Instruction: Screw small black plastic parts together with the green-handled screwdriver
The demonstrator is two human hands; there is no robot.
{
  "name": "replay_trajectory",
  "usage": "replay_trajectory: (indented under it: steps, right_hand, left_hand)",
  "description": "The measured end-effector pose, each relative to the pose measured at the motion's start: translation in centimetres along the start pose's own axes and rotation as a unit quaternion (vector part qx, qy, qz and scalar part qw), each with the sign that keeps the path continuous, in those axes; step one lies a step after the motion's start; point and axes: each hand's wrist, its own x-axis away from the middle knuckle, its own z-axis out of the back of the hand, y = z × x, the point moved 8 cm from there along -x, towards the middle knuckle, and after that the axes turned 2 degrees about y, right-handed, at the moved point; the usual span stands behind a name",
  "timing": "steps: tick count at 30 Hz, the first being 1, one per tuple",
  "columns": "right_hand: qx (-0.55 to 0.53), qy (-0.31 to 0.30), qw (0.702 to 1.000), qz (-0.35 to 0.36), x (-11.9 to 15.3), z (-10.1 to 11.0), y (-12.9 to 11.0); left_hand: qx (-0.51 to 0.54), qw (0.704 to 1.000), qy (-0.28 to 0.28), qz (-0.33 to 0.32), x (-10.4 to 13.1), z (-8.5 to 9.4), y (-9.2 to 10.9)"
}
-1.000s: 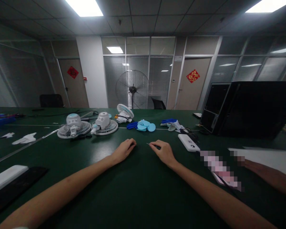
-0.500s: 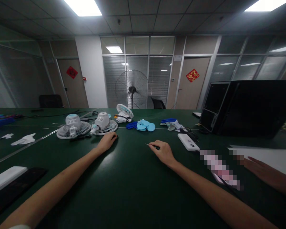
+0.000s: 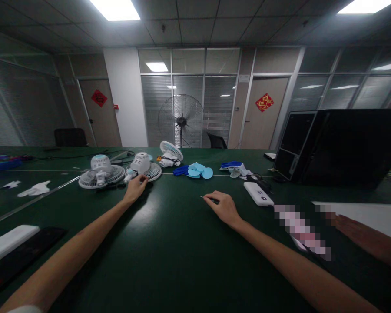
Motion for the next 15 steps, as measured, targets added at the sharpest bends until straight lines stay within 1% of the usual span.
replay_trajectory:
  steps: [2, 5, 15]
  right_hand:
    - [0.002, 0.002, 1.000, 0.001, -0.05, -0.06, 0.10]
    - [0.001, 0.001, 1.000, 0.003, 0.00, -0.06, 0.11]
    - [-0.003, -0.007, 1.000, 0.005, 0.15, 0.13, -0.32]
  left_hand:
    - [0.008, 1.000, 0.027, 0.015, -0.07, 0.55, -0.46]
    - [0.020, 0.999, 0.040, 0.023, -0.02, 0.93, -0.72]
    - [0.040, 0.998, 0.022, 0.031, -0.06, 0.57, -0.90]
